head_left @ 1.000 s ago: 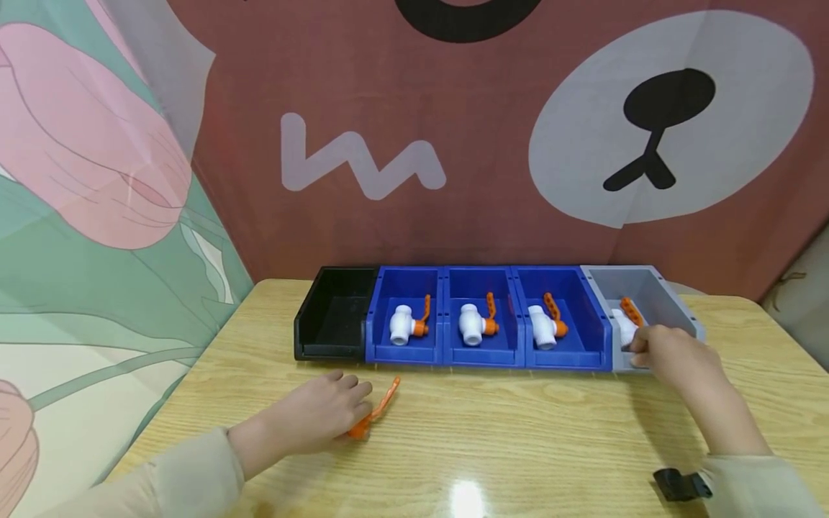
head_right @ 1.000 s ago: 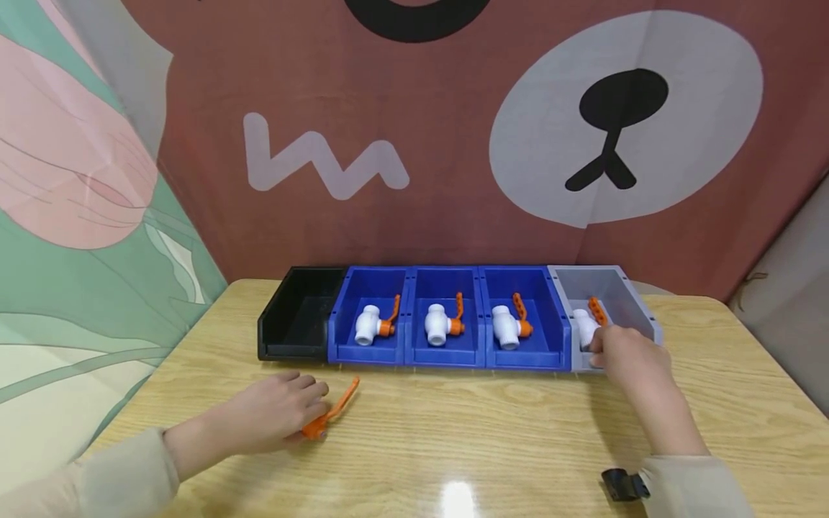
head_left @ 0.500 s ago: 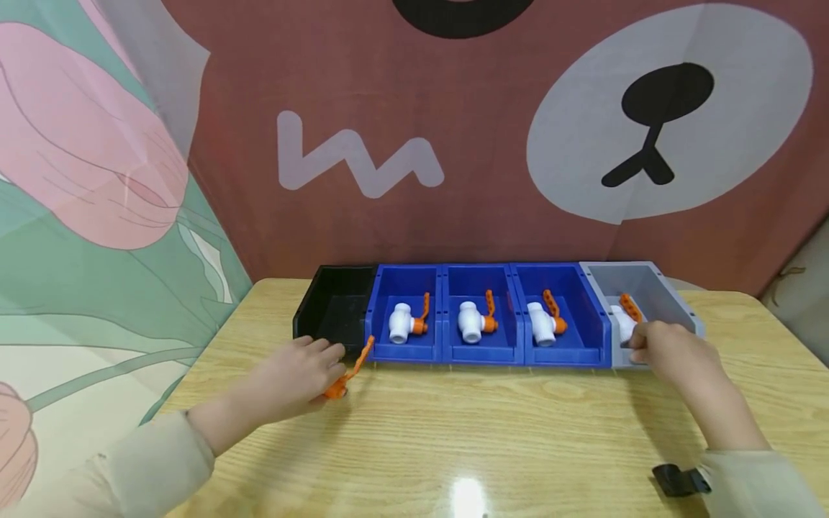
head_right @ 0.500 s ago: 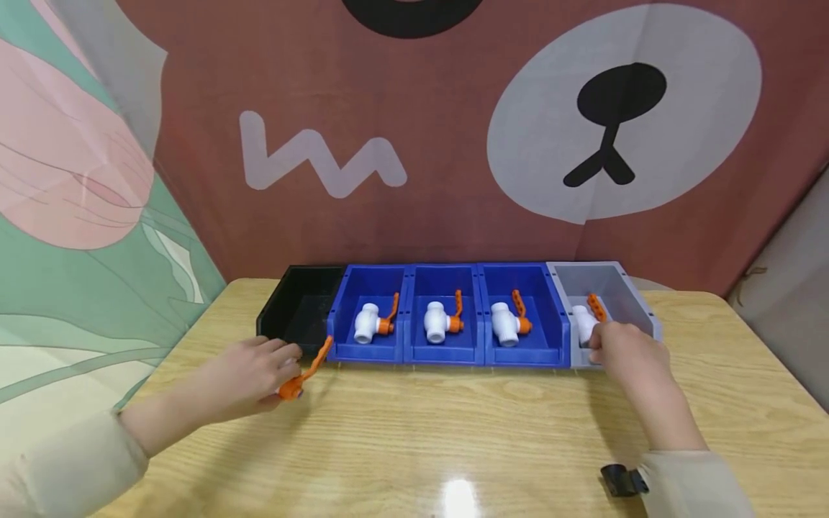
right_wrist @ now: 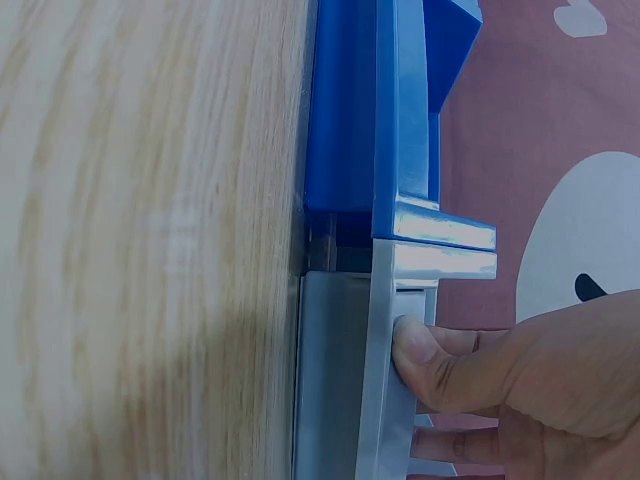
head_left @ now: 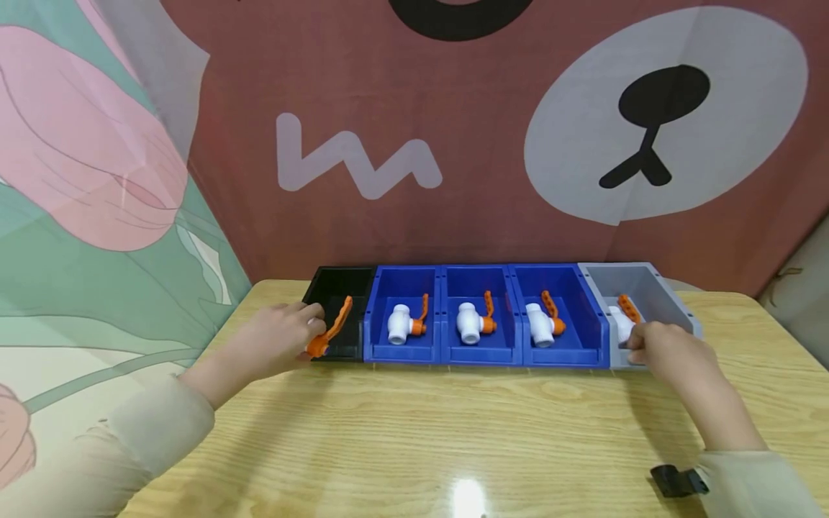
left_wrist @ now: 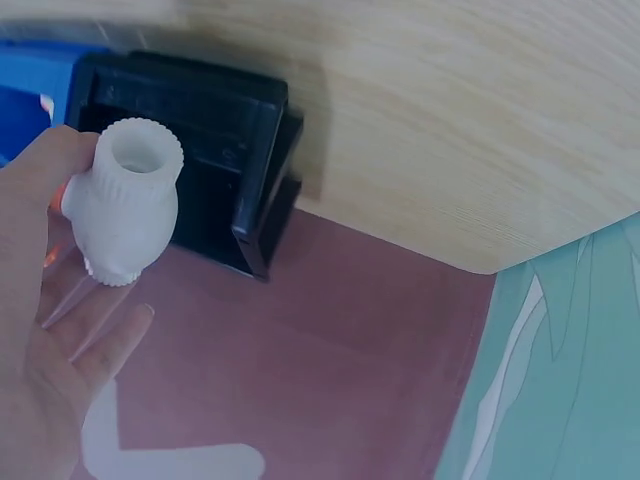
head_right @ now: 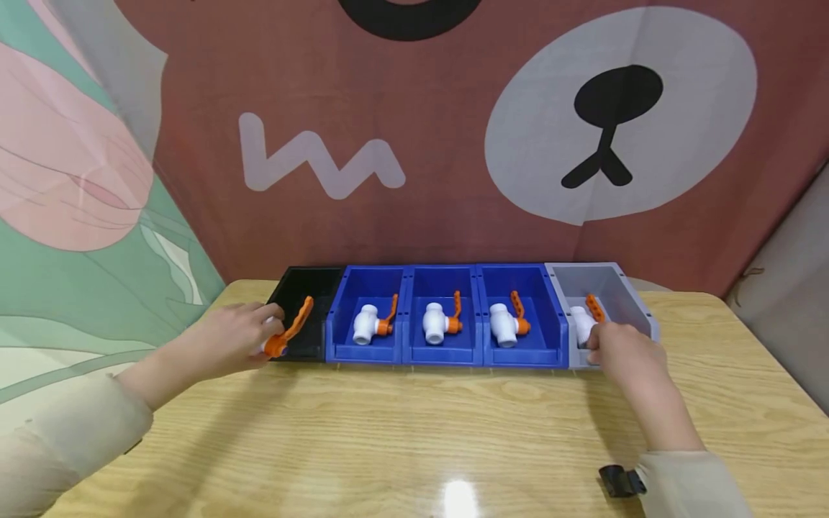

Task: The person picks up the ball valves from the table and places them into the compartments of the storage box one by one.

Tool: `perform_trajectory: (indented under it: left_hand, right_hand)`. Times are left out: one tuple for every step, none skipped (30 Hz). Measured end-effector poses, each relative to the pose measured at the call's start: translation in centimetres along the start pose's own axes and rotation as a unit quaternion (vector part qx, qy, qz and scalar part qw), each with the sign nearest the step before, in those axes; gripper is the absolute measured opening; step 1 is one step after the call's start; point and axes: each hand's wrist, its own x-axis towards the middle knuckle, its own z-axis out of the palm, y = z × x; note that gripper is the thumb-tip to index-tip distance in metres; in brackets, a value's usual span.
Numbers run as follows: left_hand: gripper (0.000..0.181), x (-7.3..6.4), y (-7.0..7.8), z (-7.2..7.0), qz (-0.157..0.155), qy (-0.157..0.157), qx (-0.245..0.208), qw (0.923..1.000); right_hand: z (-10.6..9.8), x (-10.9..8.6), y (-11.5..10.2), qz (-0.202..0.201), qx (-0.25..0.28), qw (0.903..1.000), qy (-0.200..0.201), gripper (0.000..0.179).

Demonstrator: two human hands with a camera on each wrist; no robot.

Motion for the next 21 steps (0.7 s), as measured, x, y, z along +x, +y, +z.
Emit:
perform_trajectory:
  left_hand:
    - [0.034, 0.1, -0.2, 0.0, -0.008, 0.0, -0.005, 1.0]
    - [0.033, 0.3, -0.4, 0.1, -0.015, 0.0, -0.011, 0.9998]
    - [0.032, 0.5, -0.6, 0.1, -0.021, -0.001, -0.017, 0.9996]
    - [0.03, 0.8, -0.8, 0.1, -0.025, -0.005, -0.024, 0.9994]
    - [0.029, 1.0, -1.0, 0.1, -0.031, -0.01, -0.029, 0.9991]
    - [0.027, 1.3, -1.2, 0.1, -0.035, -0.016, -0.032, 0.9988]
    - [0.027, 1.7, -1.4, 0.1, -0.038, -0.024, -0.036, 0.9984]
    - [0.026, 2.0, -1.5, 0.1, -0.04, -0.031, -0.039, 0.998]
    - [0.025, 2.3, -1.7, 0.1, -0.043, -0.037, -0.042, 0.9975]
    - [0.025, 2.6, -1.9, 0.1, -0.045, -0.041, -0.044, 0.9971]
    - [0.025, 2.9, -2.0, 0.2, -0.049, -0.044, -0.046, 0.9968]
    - [0.026, 3.2, -2.2, 0.2, -0.052, -0.046, -0.047, 0.9965]
    - [0.026, 3.4, -2.4, 0.3, -0.056, -0.047, -0.049, 0.9961]
    - [0.026, 3.6, -2.5, 0.4, -0.062, -0.05, -0.051, 0.9955]
    - [0.026, 3.8, -2.6, 0.4, -0.067, -0.055, -0.054, 0.9948]
    - [0.026, 3.9, -2.8, 0.5, -0.073, -0.061, -0.057, 0.9938]
    - [0.026, 4.1, -2.9, 0.7, -0.079, -0.069, -0.061, 0.9927]
    - [0.026, 4.3, -3.0, 0.8, -0.084, -0.075, -0.065, 0.9915]
    - [0.026, 4.4, -3.1, 0.9, -0.09, -0.081, -0.072, 0.9901]
    - [0.025, 4.6, -3.1, 1.0, -0.095, -0.085, -0.078, 0.9888]
    - [0.024, 4.7, -3.2, 1.1, -0.1, -0.087, -0.082, 0.9878]
  right_hand:
    - [0.0, 0.0, 0.0, 0.0, 0.0, 1.0, -0.001, 0.013]
    - [0.0, 0.1, 0.0, 0.001, 0.0, 1.0, -0.003, 0.013]
    - [0.0, 0.1, 0.0, 0.001, 0.0, 1.0, -0.003, 0.013]
    - [0.0, 0.1, 0.0, 0.001, 0.0, 1.0, -0.004, 0.013]
    - [-0.1, 0.1, 0.1, 0.001, 0.0, 1.0, -0.005, 0.013]
    - [-0.1, 0.2, 0.1, 0.002, 0.0, 1.0, -0.006, 0.013]
    - [0.0, 0.2, 0.2, 0.001, 0.0, 1.0, -0.007, 0.014]
    - [0.0, 0.2, 0.2, 0.001, 0.0, 1.0, -0.007, 0.014]
    - [0.0, 0.2, 0.3, 0.0, 0.0, 1.0, -0.006, 0.014]
    - [0.1, 0.2, 0.4, 0.0, 0.0, 1.0, -0.006, 0.014]
    - [0.1, 0.3, 0.5, 0.0, 0.001, 1.0, -0.004, 0.015]
    - [0.2, 0.3, 0.5, -0.001, 0.002, 1.0, -0.003, 0.014]
    - [0.3, 0.3, 0.6, -0.002, 0.002, 1.0, -0.003, 0.014]
    - [0.3, 0.3, 0.6, -0.003, 0.003, 1.0, -0.002, 0.014]
    - [0.3, 0.3, 0.6, -0.003, 0.004, 1.0, -0.002, 0.014]
    - [0.3, 0.3, 0.6, -0.005, 0.004, 1.0, -0.001, 0.014]
    - [0.4, 0.3, 0.6, -0.006, 0.004, 1.0, 0.0, 0.014]
    - [0.4, 0.3, 0.6, -0.005, 0.004, 1.0, -0.001, 0.014]
    - [0.4, 0.3, 0.5, -0.005, 0.003, 1.0, -0.001, 0.014]
    - [0.3, 0.3, 0.5, -0.004, 0.003, 1.0, -0.002, 0.014]
    - [0.3, 0.3, 0.4, -0.002, 0.002, 1.0, -0.001, 0.014]
